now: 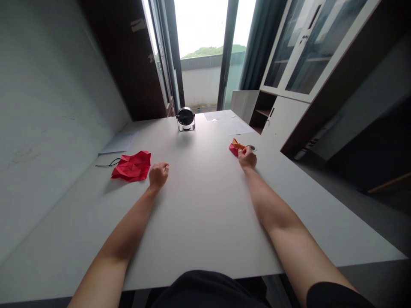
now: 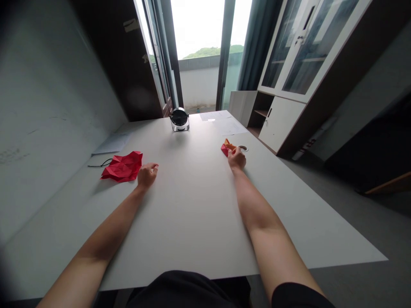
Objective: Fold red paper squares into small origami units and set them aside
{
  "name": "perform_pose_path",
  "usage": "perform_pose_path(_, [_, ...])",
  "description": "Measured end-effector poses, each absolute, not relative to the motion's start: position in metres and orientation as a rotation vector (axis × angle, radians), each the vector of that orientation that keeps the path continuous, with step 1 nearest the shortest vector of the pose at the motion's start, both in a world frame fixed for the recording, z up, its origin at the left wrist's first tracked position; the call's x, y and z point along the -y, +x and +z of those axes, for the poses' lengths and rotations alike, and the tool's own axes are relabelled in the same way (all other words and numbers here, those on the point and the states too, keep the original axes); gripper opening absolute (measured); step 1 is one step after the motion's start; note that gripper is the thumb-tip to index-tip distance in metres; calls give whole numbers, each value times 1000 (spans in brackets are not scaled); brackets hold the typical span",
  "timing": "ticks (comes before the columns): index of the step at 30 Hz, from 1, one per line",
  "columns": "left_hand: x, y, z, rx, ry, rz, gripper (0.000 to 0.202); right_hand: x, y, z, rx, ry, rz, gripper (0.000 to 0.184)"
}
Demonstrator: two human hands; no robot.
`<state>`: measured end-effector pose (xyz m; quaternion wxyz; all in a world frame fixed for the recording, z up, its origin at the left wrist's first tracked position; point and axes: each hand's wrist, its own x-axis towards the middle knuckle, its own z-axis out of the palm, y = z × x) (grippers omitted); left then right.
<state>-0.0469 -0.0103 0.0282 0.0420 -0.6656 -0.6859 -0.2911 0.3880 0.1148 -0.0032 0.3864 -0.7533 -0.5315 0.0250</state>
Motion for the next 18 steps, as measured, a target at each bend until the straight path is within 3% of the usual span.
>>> perform_pose_path(5, [5, -92, 30, 2251, -1631, -875, 30, -111, 375, 0, 1496, -1778, 48, 24])
perform_pose_path(11, [-5, -139, 8, 2618, -1361, -862, 61, -104, 360, 5, 1646, -1668, 104, 22])
perform_pose_path(18, [-7, -149, 3, 2568, -1406, -931, 37, -97, 344, 6, 1763, -1541, 137, 24])
